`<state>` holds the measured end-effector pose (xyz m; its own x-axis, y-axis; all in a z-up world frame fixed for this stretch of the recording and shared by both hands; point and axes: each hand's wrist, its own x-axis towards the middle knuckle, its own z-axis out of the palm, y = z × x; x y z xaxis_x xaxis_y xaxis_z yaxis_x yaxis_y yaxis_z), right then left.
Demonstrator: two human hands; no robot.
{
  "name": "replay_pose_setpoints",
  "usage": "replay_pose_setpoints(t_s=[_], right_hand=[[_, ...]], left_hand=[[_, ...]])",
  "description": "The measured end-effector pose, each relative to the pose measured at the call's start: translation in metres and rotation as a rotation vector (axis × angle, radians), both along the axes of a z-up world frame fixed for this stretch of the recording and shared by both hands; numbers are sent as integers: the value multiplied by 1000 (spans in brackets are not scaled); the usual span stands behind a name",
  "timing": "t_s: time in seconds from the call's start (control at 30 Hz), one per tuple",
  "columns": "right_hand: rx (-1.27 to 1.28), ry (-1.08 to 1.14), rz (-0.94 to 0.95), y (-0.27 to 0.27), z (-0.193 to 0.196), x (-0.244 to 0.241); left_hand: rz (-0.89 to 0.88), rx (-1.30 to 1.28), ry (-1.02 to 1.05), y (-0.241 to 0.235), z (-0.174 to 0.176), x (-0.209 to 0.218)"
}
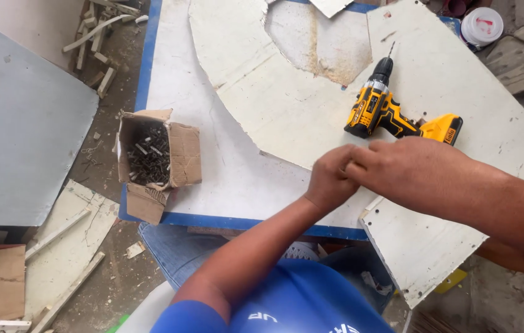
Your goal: A person uses a power drill and a screwdriver to fasten screws into a white panel on a workbench.
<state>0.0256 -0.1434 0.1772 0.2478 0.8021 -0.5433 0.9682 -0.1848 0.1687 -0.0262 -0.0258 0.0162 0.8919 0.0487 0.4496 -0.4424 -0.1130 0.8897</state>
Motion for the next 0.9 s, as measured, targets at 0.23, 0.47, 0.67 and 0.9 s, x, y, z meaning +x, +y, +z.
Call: replay_pose_setpoints(t_s=[0.23,0.47,0.67,0.9], right_hand=[[-219,33,66,41,10,1],[-84,152,-947,66,8,8],[144,-21,-786,60,8,-5],[-218,125,-71,60,65,-2]], left_hand=[[-61,-71,127,-7,-58,2],[109,-173,68,-14,-32,1],[60,-124,67,-15,-60,11],[-358,-289,184,4,-76,21]])
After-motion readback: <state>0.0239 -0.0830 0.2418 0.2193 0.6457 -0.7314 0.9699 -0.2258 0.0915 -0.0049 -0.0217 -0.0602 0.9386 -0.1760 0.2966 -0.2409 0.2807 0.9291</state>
